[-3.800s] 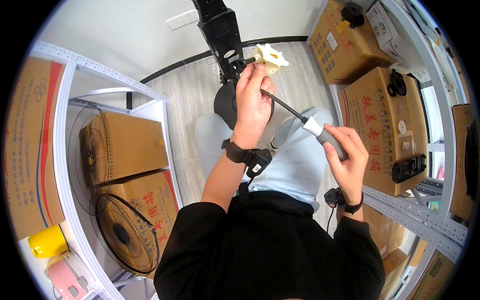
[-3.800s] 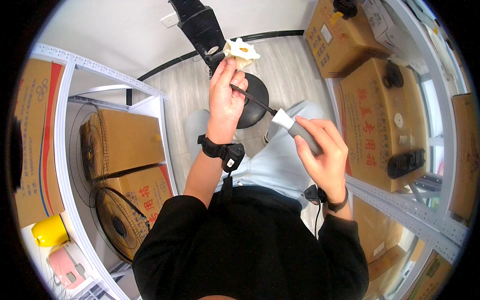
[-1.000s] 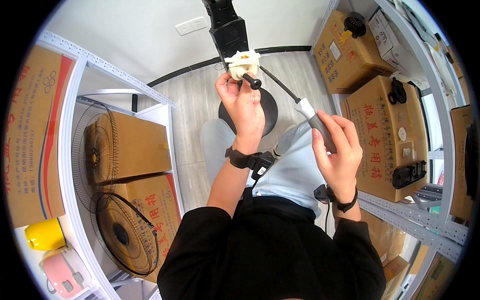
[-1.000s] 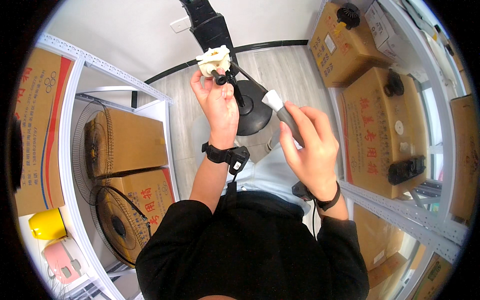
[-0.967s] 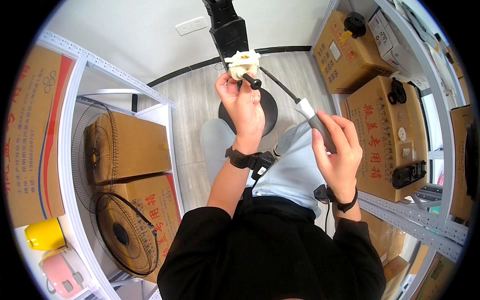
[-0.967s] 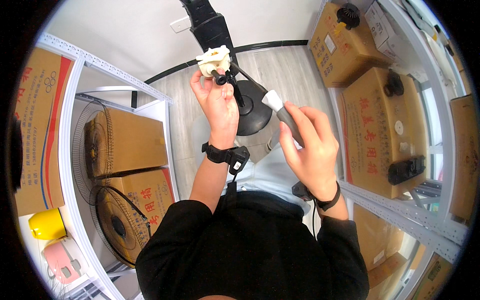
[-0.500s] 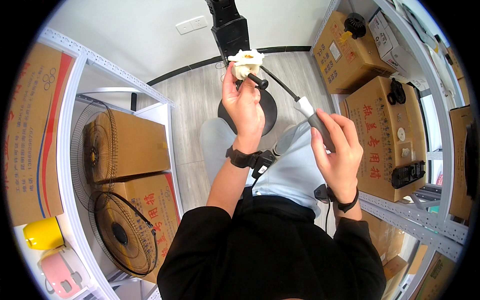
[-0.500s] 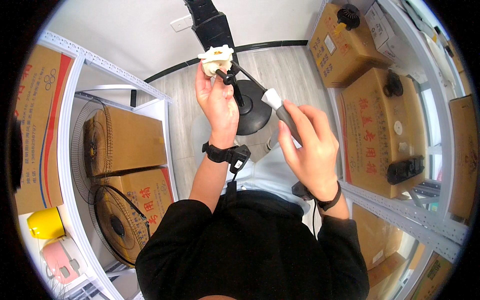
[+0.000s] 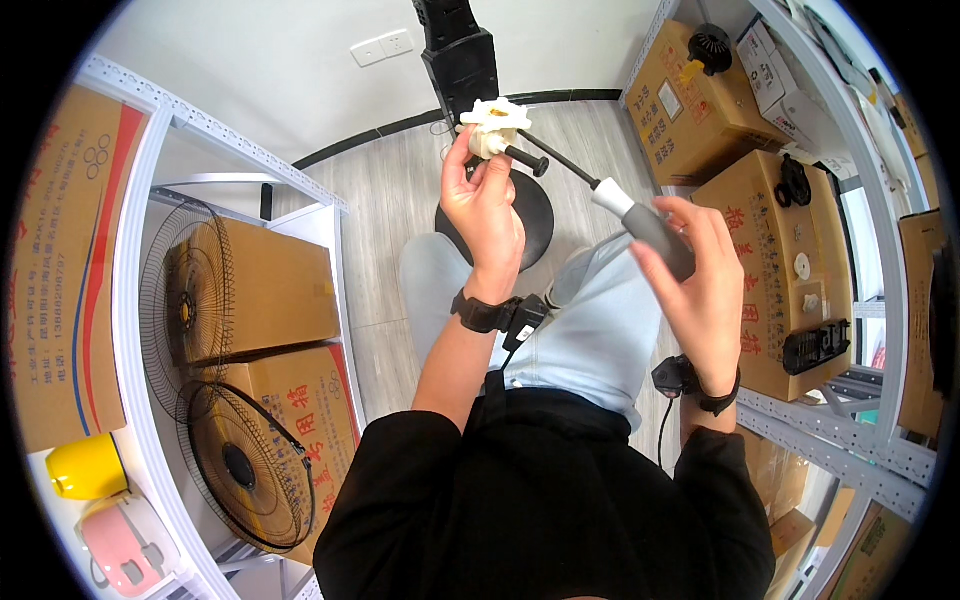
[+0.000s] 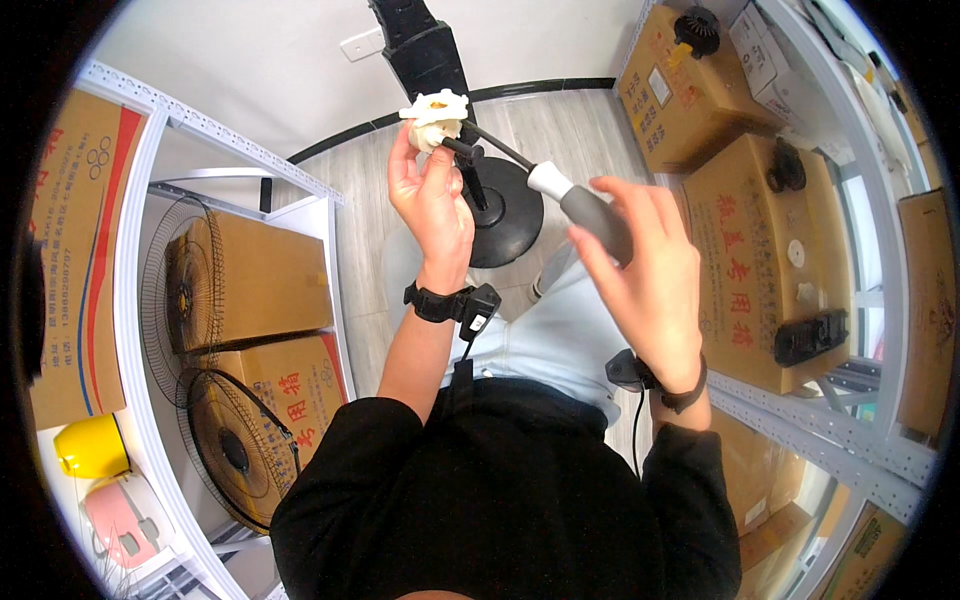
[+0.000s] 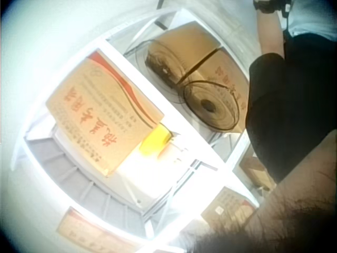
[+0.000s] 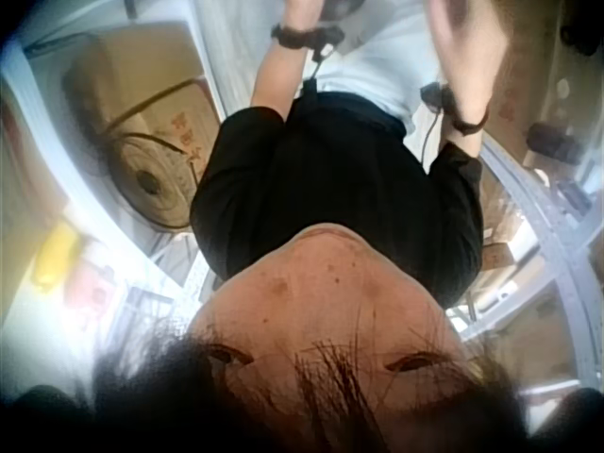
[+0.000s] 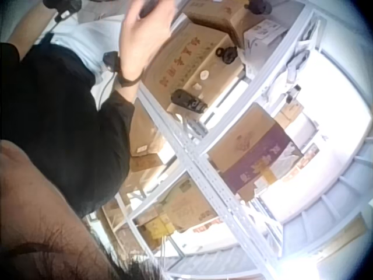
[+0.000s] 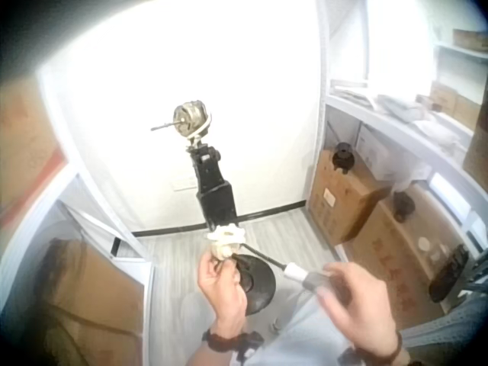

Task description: The person sits on the floor and uses a screwdriver to manipulate a white plastic mechanical part. They repeatedly insert and remove a black rod, rotate the part, and adjust its components.

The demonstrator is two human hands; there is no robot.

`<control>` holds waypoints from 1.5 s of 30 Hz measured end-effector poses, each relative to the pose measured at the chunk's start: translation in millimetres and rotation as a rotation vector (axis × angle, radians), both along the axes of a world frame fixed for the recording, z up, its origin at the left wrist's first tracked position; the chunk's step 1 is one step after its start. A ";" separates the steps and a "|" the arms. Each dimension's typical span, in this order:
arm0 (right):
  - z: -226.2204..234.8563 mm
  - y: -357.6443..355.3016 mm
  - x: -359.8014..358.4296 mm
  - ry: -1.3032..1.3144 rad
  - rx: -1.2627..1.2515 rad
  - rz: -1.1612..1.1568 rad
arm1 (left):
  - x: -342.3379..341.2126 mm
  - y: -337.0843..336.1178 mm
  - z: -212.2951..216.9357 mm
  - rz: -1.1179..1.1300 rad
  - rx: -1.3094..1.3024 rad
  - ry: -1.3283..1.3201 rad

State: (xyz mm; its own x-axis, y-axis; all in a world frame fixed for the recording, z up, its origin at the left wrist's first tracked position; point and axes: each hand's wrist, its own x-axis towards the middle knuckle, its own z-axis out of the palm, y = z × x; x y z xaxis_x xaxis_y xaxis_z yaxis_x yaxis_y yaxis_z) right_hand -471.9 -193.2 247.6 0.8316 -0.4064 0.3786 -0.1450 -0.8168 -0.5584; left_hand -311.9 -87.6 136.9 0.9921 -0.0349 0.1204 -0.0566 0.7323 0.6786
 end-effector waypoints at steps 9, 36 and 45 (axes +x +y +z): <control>-3.3 -13.0 6.5 -0.012 -0.053 0.028 | 2.7 -1.6 2.7 0.040 0.022 -0.002; -23.0 -24.9 6.5 0.141 0.415 0.104 | 5.1 5.5 -2.9 0.077 0.166 -0.017; -26.1 -23.0 9.7 0.083 0.278 0.163 | 6.5 5.4 -5.6 0.136 0.171 -0.092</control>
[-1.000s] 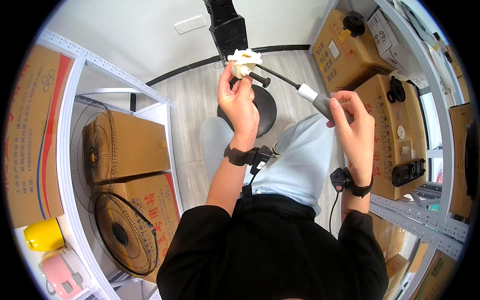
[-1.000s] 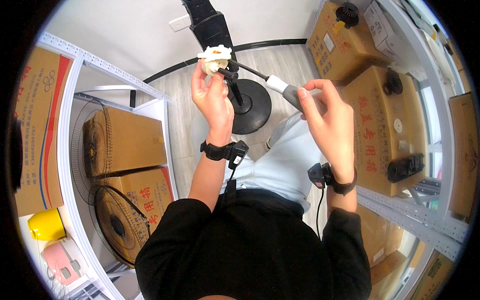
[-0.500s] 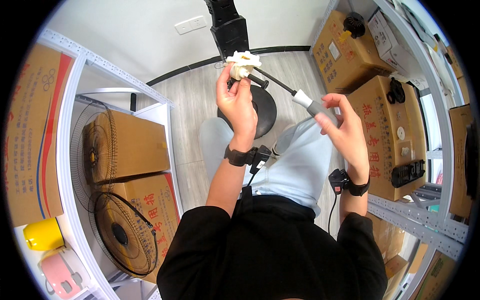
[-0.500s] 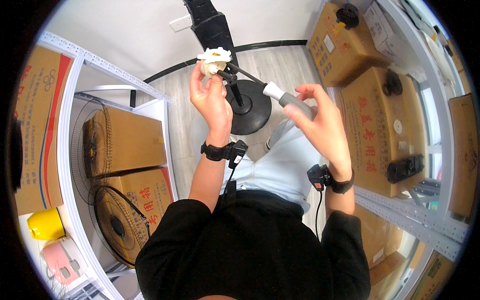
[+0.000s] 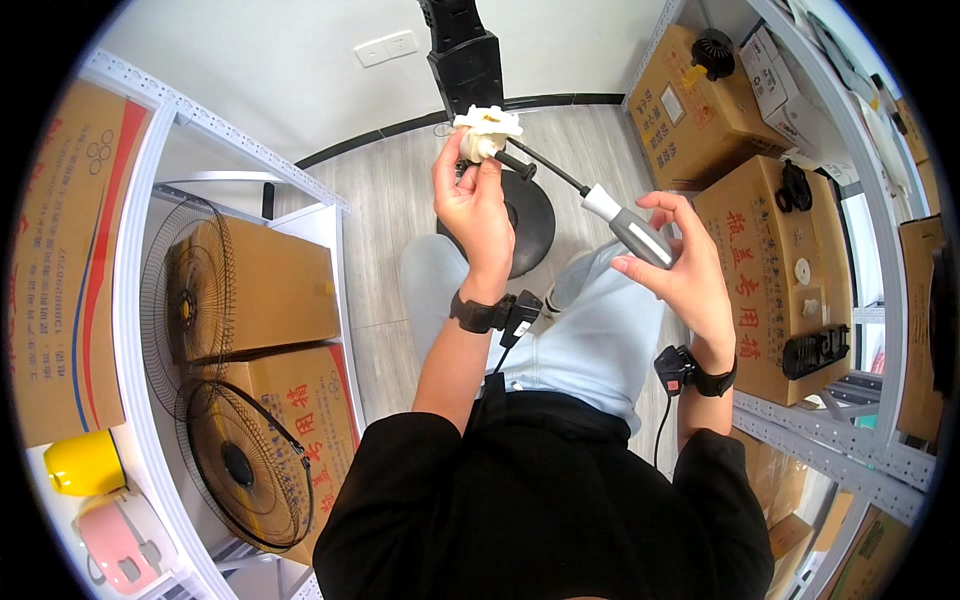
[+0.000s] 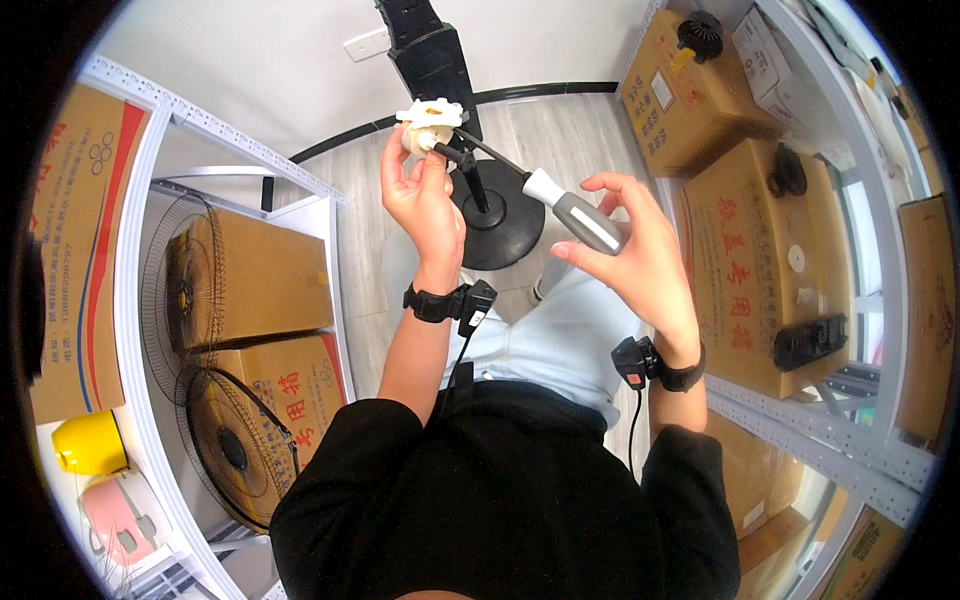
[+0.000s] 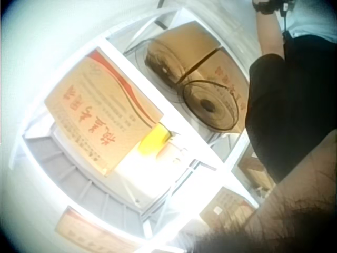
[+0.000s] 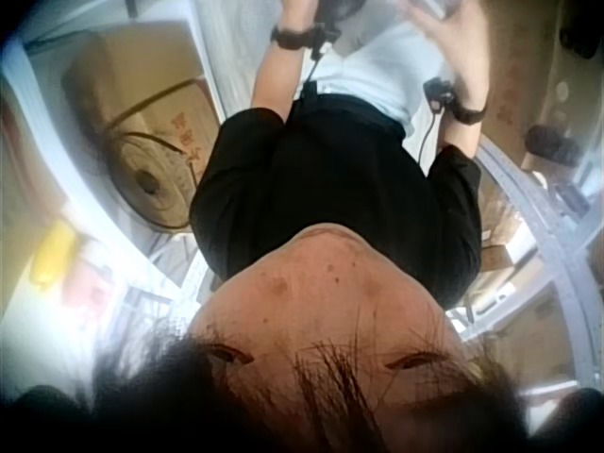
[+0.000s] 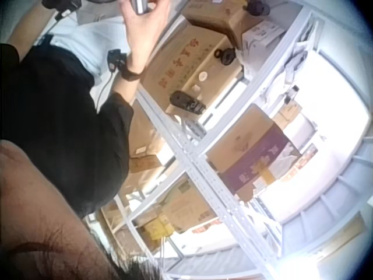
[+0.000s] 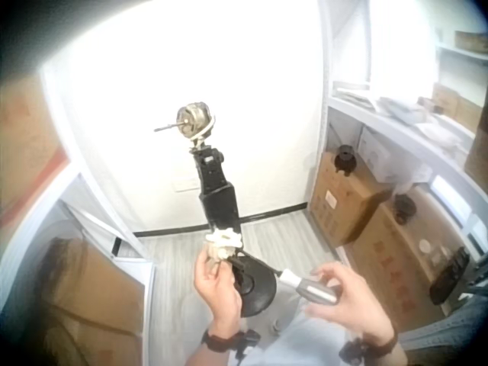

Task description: The person sits on the floor and uses a screwdriver to manipulate a white plastic mechanical part. They repeatedly insert and remove a black rod, rotate the part, and adjust its components.

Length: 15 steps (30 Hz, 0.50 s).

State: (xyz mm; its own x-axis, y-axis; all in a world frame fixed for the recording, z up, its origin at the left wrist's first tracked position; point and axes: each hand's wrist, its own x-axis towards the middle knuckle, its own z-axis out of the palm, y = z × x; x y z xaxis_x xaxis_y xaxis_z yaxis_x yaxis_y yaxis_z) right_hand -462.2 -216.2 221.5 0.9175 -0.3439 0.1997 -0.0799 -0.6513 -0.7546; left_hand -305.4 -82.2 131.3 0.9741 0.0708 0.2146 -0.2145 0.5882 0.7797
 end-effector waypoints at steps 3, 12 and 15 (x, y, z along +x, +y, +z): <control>3.0 0.8 -2.0 0.115 0.288 -0.029 | 3.0 -1.4 -5.5 0.057 0.045 -0.038; -1.1 2.9 -0.8 0.046 0.163 -0.015 | 3.9 -1.3 -12.0 0.048 0.070 -0.070; -0.7 1.1 -1.5 0.074 0.181 -0.013 | 3.5 -0.8 -11.9 0.040 0.066 -0.040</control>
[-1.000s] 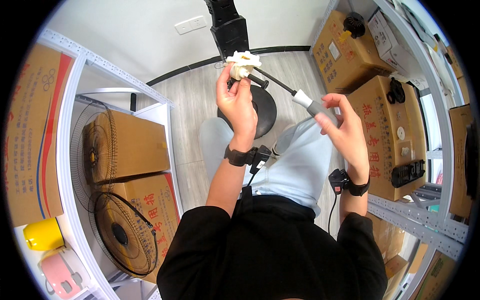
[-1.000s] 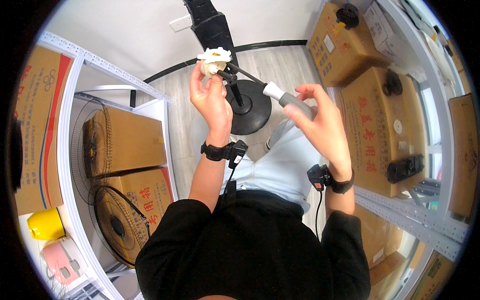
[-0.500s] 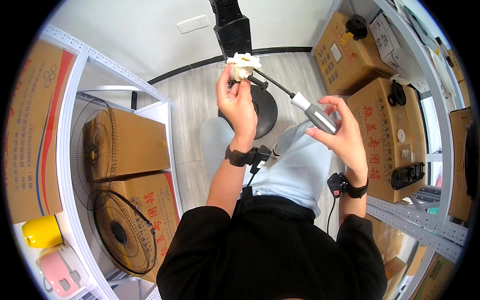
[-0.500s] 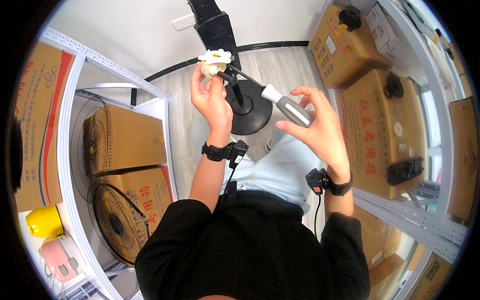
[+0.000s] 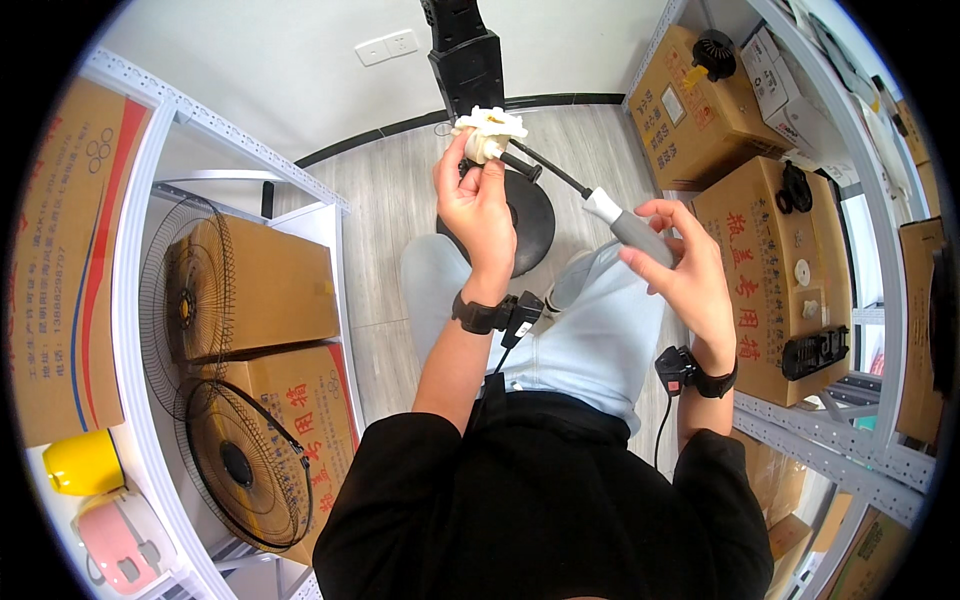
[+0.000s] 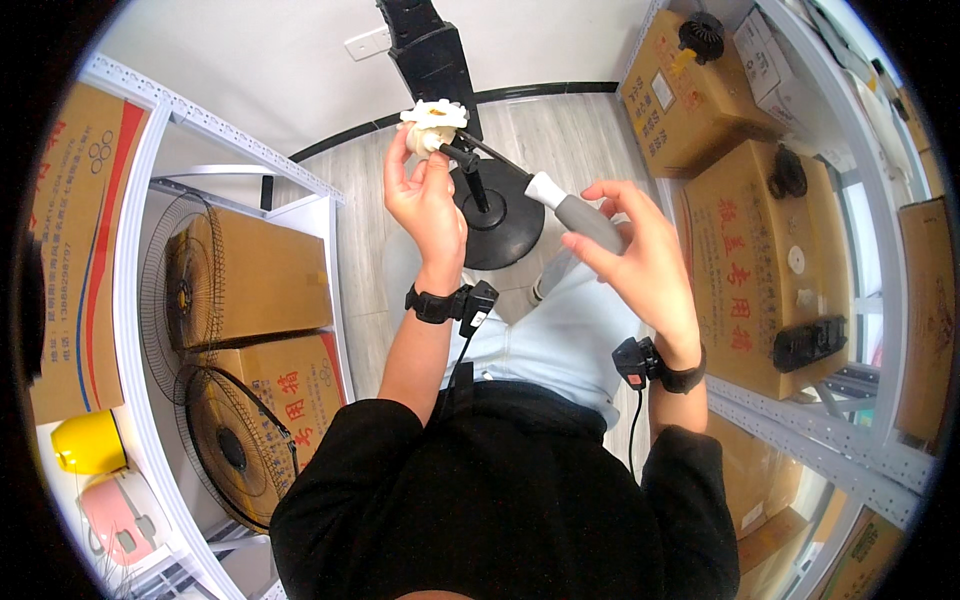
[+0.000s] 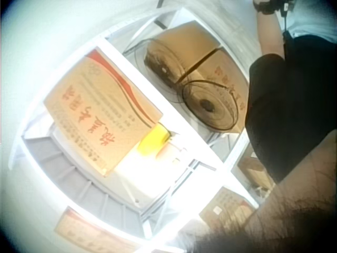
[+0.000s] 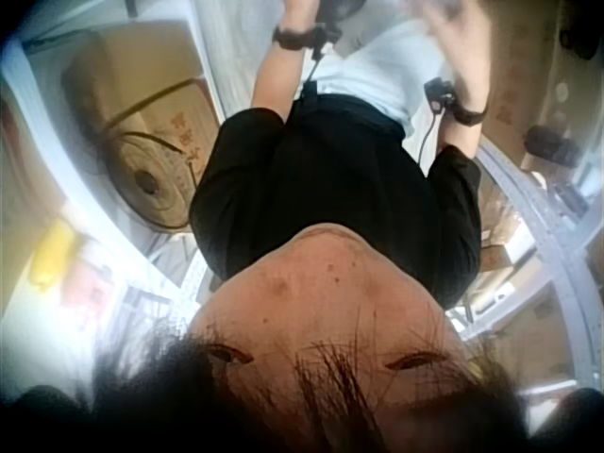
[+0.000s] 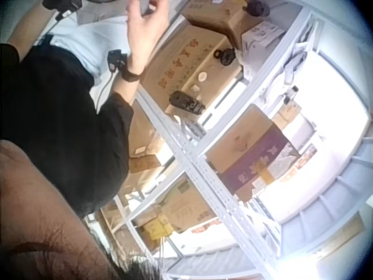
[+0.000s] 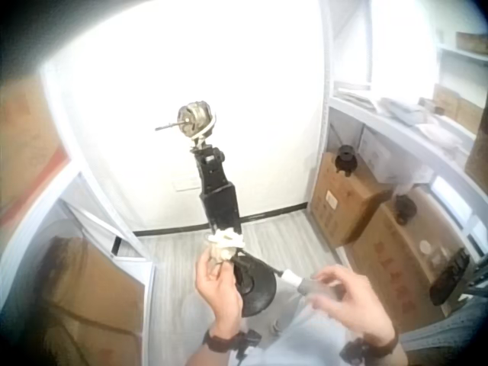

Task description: The person sits on the floor and uses a screwdriver to manipulate a white plastic mechanical part. They repeatedly insert and remove a black rod, rotate the part, and adjust its components.

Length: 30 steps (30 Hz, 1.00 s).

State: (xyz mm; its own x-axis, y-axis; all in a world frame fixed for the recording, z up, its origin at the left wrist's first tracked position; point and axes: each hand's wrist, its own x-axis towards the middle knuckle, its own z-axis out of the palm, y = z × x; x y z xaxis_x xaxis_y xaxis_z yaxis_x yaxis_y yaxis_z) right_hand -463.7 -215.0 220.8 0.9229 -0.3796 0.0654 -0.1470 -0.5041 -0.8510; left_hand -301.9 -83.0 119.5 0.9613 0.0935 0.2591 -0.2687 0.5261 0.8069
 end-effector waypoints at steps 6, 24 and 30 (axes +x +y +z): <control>-2.0 -9.8 5.8 0.146 0.207 -0.103 | -0.2 -0.6 1.7 0.003 -0.007 -0.021; -2.9 -4.4 5.2 -0.019 -0.003 -0.021 | 0.0 0.4 2.5 -0.007 0.025 0.001; 3.1 -14.6 6.0 0.171 0.412 -0.023 | 1.7 -0.2 2.5 0.015 0.023 -0.031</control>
